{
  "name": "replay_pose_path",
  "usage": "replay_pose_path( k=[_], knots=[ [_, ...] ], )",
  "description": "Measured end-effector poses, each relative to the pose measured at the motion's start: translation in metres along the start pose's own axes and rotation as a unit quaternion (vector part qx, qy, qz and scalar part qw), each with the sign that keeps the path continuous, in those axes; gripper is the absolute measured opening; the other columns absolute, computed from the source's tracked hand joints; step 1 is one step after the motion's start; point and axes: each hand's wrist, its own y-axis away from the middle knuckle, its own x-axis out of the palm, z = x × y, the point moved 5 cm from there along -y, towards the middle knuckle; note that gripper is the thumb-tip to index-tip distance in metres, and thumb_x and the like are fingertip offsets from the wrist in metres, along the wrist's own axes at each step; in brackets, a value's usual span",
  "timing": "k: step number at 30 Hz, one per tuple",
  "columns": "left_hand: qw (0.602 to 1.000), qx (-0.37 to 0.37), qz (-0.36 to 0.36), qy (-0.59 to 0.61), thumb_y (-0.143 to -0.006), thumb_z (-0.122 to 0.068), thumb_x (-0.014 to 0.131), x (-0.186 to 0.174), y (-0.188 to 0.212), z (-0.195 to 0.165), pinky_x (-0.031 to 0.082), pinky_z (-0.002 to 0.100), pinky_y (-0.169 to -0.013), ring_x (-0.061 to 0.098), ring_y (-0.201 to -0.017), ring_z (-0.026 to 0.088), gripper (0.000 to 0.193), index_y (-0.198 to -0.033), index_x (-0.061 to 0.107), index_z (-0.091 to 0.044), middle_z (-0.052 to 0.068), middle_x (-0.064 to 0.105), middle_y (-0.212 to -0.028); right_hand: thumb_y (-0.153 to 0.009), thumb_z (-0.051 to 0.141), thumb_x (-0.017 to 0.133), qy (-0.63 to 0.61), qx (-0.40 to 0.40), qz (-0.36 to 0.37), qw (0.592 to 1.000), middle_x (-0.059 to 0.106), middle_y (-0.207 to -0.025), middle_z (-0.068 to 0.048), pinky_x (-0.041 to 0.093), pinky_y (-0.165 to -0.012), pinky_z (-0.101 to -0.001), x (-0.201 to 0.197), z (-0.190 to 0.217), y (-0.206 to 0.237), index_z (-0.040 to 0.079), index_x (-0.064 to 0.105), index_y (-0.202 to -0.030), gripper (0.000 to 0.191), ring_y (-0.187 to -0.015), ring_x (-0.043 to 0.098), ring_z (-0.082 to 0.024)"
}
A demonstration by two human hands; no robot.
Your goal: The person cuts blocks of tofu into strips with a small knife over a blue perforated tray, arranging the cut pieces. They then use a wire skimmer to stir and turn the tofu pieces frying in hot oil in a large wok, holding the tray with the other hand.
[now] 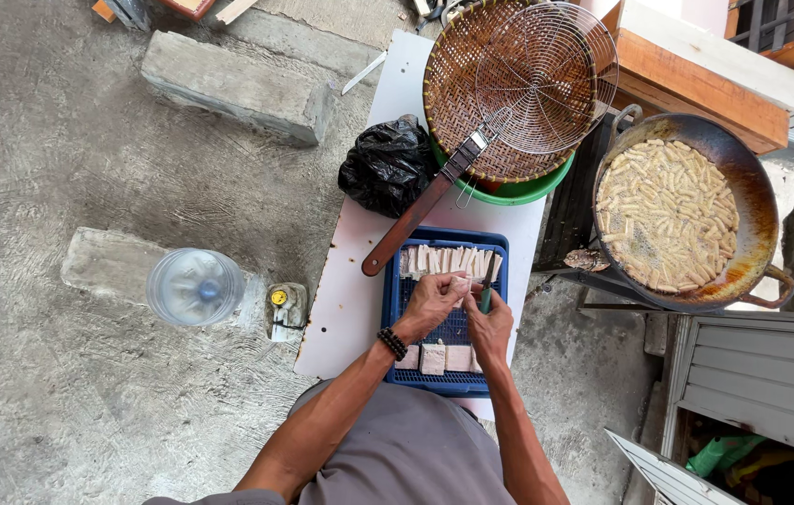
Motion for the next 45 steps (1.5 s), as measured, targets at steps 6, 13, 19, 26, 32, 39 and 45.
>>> replay_pose_path(
  k=[6,13,19,26,32,39,45],
  knots=[
    [0.979,-0.010,-0.123,-0.163,-0.101,-0.022,0.067,-0.007,-0.003,-0.005,0.051,0.026,-0.064,0.064,-0.075,0.011,0.035,-0.124,0.062,0.005,0.012,0.075,-0.089,-0.089,0.023,0.080,-0.024,0.052,-0.054,0.997,0.076,-0.088,-0.006,0.052,-0.064,-0.0280,-0.007,-0.014,-0.040,0.000,0.075,-0.109,0.031,-0.072,0.065,-0.011],
    [0.986,0.019,-0.130,0.101,-0.094,-0.016,0.072,-0.020,0.007,-0.009,0.061,0.026,-0.079,0.074,-0.091,0.014,0.037,-0.123,0.067,0.006,0.011,0.077,-0.103,-0.089,0.023,0.078,0.136,-0.185,-0.084,0.970,0.075,-0.099,-0.016,0.056,-0.075,-0.0342,-0.005,0.015,-0.036,-0.003,0.066,-0.128,0.048,-0.086,0.071,-0.020],
    [0.973,-0.013,-0.065,0.220,-0.094,-0.008,0.065,-0.022,0.020,-0.022,0.064,0.032,-0.090,0.075,-0.097,0.015,0.035,-0.126,0.066,0.008,0.011,0.076,-0.109,-0.105,0.024,0.058,0.123,-0.003,0.026,0.992,0.069,-0.076,-0.013,0.048,-0.054,-0.0394,-0.003,0.011,0.021,0.001,0.069,-0.112,0.027,-0.060,0.059,-0.020],
    [0.983,0.000,-0.050,0.177,-0.095,-0.005,0.063,-0.015,0.025,-0.033,0.062,0.032,-0.090,0.074,-0.091,0.015,0.032,-0.123,0.070,0.008,0.011,0.076,-0.104,-0.103,0.022,0.053,0.125,-0.081,0.089,0.985,0.063,-0.062,-0.014,0.045,-0.049,-0.0408,0.014,0.034,0.058,-0.001,0.063,-0.098,0.026,-0.049,0.059,-0.023],
    [0.985,-0.013,-0.036,0.166,-0.095,-0.006,0.063,-0.010,0.026,-0.038,0.062,0.032,-0.091,0.075,-0.093,0.015,0.029,-0.120,0.070,0.006,0.011,0.077,-0.105,-0.106,0.020,0.051,0.166,-0.075,0.096,0.979,0.059,-0.060,-0.017,0.043,-0.051,-0.0439,0.019,0.015,0.055,-0.002,0.058,-0.093,0.026,-0.049,0.058,-0.029],
    [0.982,-0.031,-0.019,0.184,-0.097,-0.012,0.058,-0.007,0.027,-0.041,0.063,0.034,-0.089,0.076,-0.093,0.018,0.032,-0.119,0.067,0.009,0.012,0.076,-0.105,-0.106,0.027,0.048,0.085,-0.046,0.137,0.986,0.068,-0.061,-0.007,0.047,-0.049,-0.0367,0.020,-0.004,0.045,0.001,0.068,-0.105,0.032,-0.051,0.060,-0.017],
    [0.981,-0.025,-0.100,0.162,-0.091,-0.008,0.071,-0.022,0.021,-0.027,0.065,0.032,-0.081,0.074,-0.085,0.017,0.038,-0.124,0.066,0.010,0.013,0.075,-0.102,-0.107,0.031,0.048,0.010,0.063,0.131,0.989,0.067,-0.066,-0.006,0.040,-0.048,-0.0343,0.012,-0.004,0.046,0.002,0.072,-0.104,0.038,-0.051,0.048,-0.015]
  ],
)
